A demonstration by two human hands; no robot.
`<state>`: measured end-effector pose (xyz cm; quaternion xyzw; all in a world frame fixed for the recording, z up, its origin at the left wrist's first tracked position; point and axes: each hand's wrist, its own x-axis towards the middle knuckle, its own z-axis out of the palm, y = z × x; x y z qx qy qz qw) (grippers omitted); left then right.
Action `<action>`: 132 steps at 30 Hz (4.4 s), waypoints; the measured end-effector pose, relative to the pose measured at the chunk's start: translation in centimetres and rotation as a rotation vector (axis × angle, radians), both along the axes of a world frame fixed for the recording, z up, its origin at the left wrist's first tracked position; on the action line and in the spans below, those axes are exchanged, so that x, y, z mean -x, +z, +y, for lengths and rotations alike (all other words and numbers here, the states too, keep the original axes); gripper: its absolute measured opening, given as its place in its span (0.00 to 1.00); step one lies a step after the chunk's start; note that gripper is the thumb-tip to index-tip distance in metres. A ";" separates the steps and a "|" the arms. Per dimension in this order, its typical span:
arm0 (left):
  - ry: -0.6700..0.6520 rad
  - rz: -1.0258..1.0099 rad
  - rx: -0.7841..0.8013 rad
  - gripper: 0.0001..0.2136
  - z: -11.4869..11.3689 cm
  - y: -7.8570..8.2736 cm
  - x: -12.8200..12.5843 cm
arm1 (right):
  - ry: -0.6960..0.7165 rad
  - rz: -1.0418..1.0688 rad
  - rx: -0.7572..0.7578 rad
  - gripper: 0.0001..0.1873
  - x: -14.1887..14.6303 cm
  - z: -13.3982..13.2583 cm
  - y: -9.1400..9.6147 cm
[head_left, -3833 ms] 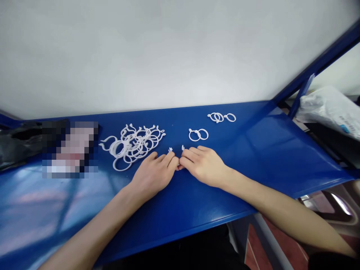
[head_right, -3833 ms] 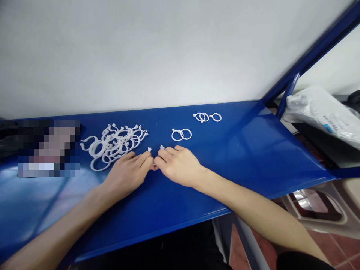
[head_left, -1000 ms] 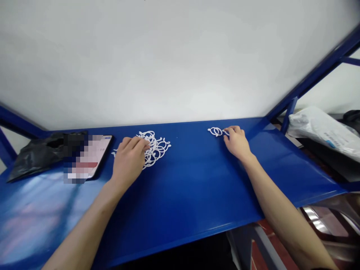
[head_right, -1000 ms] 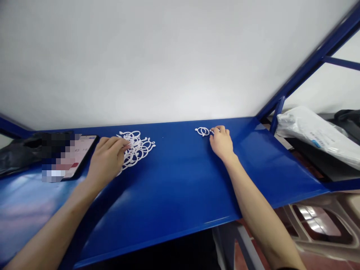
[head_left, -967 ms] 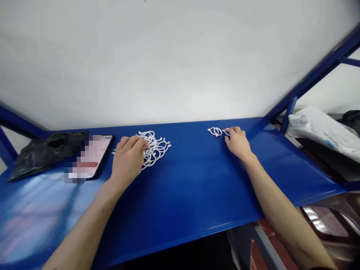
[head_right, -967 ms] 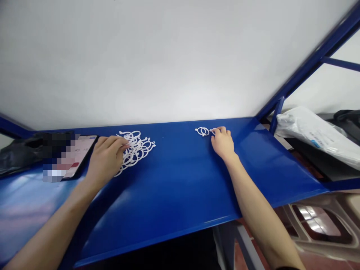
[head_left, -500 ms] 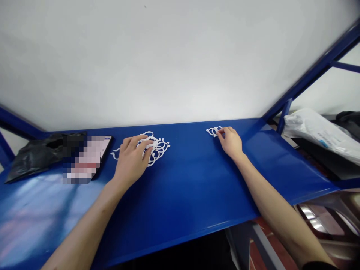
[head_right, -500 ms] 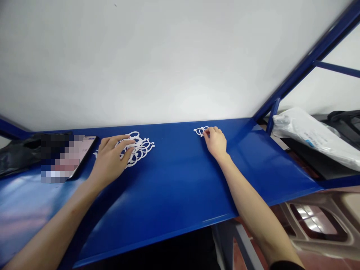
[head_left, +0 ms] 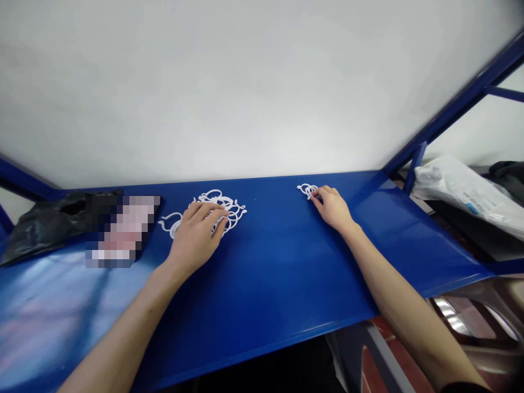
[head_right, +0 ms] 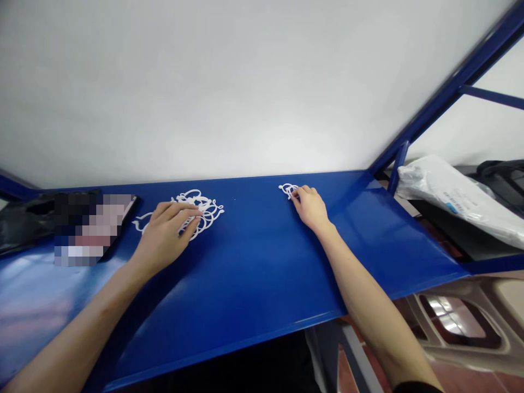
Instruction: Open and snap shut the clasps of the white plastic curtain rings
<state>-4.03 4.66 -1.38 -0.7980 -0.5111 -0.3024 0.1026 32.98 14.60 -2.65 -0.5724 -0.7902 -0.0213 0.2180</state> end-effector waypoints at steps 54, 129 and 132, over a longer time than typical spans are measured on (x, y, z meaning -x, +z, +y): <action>-0.170 -0.023 0.041 0.09 -1.3 0.8 -2.1 | -0.031 -0.104 0.203 0.09 6.9 -1.9 2.1; -0.194 0.035 0.278 0.17 -2.7 -1.7 -6.2 | 0.295 0.263 0.298 0.05 10.8 -7.1 1.9; -0.238 0.099 0.189 0.17 -2.6 -1.8 -6.1 | 0.254 0.242 0.334 0.04 11.3 -8.0 2.2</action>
